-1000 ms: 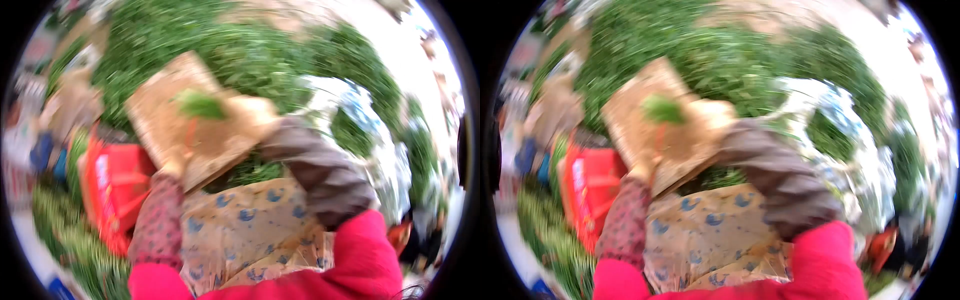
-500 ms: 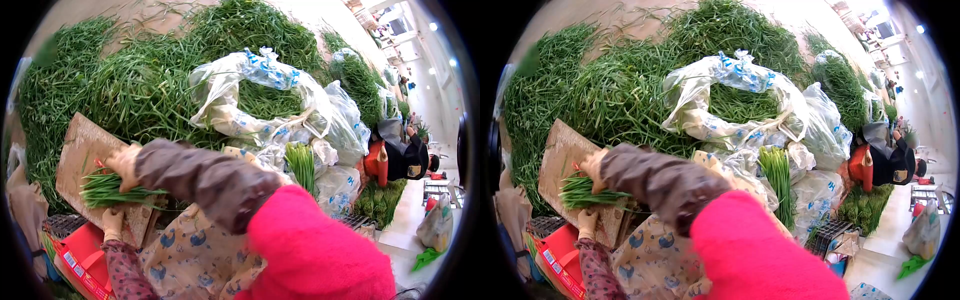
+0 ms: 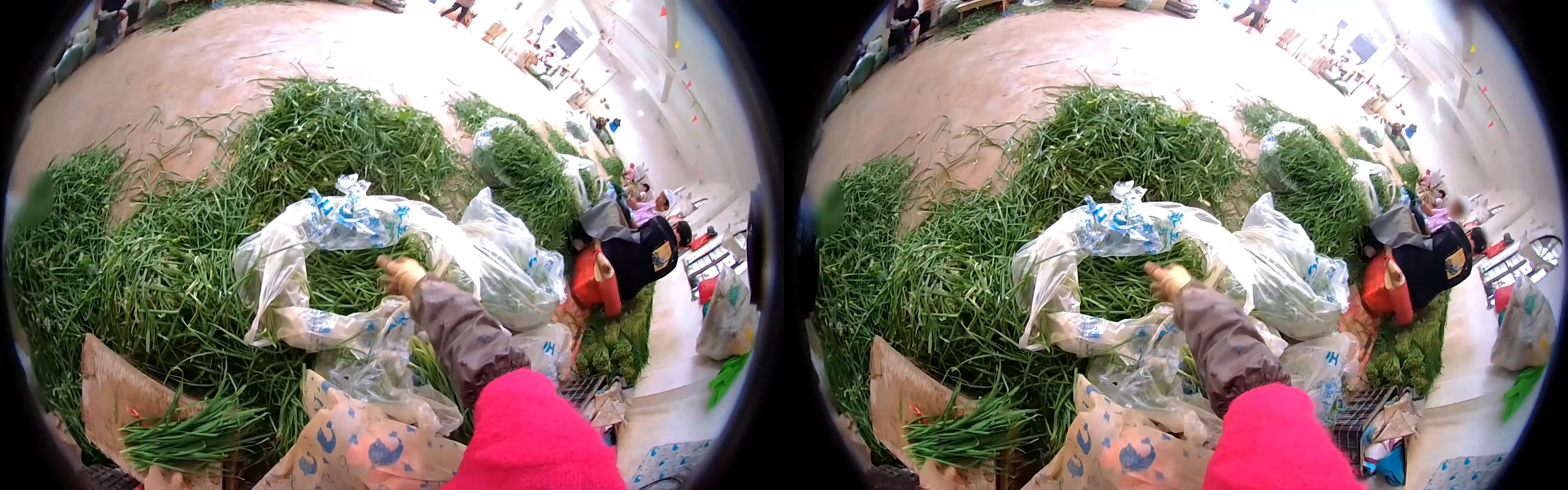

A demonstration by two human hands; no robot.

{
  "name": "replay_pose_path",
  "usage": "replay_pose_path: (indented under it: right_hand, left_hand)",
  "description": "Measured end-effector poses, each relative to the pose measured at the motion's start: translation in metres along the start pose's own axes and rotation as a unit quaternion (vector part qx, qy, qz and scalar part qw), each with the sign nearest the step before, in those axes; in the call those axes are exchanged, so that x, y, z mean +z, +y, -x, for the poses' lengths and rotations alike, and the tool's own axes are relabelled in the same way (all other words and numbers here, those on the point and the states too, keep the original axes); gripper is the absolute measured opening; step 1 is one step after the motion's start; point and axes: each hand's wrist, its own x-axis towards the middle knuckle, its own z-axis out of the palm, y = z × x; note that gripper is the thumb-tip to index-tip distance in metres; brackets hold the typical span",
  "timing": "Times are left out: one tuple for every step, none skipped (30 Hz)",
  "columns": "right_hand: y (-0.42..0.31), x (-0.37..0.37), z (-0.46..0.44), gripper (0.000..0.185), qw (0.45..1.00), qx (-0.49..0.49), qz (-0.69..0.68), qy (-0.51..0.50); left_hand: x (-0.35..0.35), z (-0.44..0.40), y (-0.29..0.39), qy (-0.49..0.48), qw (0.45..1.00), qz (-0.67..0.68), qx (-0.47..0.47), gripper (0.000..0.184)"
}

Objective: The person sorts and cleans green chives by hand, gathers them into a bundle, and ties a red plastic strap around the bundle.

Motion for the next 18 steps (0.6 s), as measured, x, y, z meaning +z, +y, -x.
replay_pose_path:
  right_hand:
    - [-0.006,0.001,-0.013,0.041,0.999,-0.005,-0.038,0.034]
    - [-0.012,0.001,-0.028,0.038,0.995,-0.012,-0.073,0.069]
    - [-0.015,-0.002,-0.052,0.037,0.992,-0.018,-0.104,0.071]
    - [-0.014,-0.009,-0.083,0.035,0.987,-0.024,-0.137,0.076]
    - [-0.018,-0.015,-0.115,0.032,0.982,-0.059,-0.112,0.142]
    - [-0.016,-0.018,-0.149,0.029,0.972,-0.084,-0.083,0.205]
    - [-0.027,-0.018,-0.15,0.026,0.964,-0.073,-0.173,0.187]
    - [-0.041,-0.018,-0.141,0.022,0.943,-0.05,-0.296,0.142]
    - [-0.05,-0.016,-0.138,0.019,0.927,-0.037,-0.354,0.12]
    - [-0.06,-0.014,-0.135,0.016,0.921,-0.031,-0.373,0.108]
    - [-0.069,-0.015,-0.14,0.014,0.928,-0.022,-0.35,0.121]
    - [-0.077,-0.017,-0.145,0.013,0.935,-0.012,-0.327,0.134]
    - [-0.087,-0.015,-0.137,0.019,0.944,-0.031,-0.307,0.116]
    - [-0.099,-0.016,-0.128,0.025,0.951,-0.052,-0.288,0.099]
    - [-0.113,-0.014,-0.115,0.024,0.937,-0.016,-0.34,0.079]
    - [-0.127,-0.011,-0.103,0.024,0.918,0.019,-0.392,0.059]
    - [-0.136,-0.012,-0.088,0.025,0.925,-0.016,-0.381,-0.007]
    - [-0.141,-0.012,-0.073,0.026,0.926,-0.05,-0.367,-0.074]
  left_hand:
    - [-0.008,0.022,0.057,0.035,0.998,-0.042,0.043,0.045]
    - [-0.016,0.043,0.114,0.075,0.99,-0.088,0.083,0.045]
    - [-0.023,0.065,0.171,0.117,0.977,-0.134,0.118,0.046]
    - [-0.02,0.063,0.21,0.142,0.976,-0.105,0.126,0.045]
    - [-0.017,0.061,0.248,0.166,0.974,-0.076,0.136,0.045]
    - [-0.012,0.052,0.267,0.15,0.97,-0.06,0.184,0.049]
    - [-0.003,0.041,0.283,0.13,0.965,-0.044,0.226,0.054]
    - [0.003,0.032,0.307,0.107,0.955,-0.062,0.268,0.048]
    - [0.014,0.021,0.332,0.152,0.911,-0.072,0.376,0.045]
    - [0.025,0.008,0.353,0.151,0.893,-0.084,0.416,0.044]
    - [0.032,-0.001,0.376,0.134,0.883,-0.11,0.435,0.047]
    - [0.04,-0.007,0.398,0.088,0.895,-0.102,0.426,0.05]
    - [0.053,-0.016,0.415,0.084,0.884,-0.096,0.45,0.051]
    - [0.062,-0.024,0.433,0.067,0.876,-0.096,0.468,0.054]
    - [0.074,-0.032,0.448,0.068,0.862,-0.081,0.495,0.063]
    - [0.088,-0.043,0.46,0.091,0.835,-0.048,0.54,0.073]
    - [0.1,-0.052,0.475,0.097,0.835,-0.057,0.539,0.088]
    - [0.108,-0.057,0.491,0.133,0.83,-0.057,0.539,0.096]
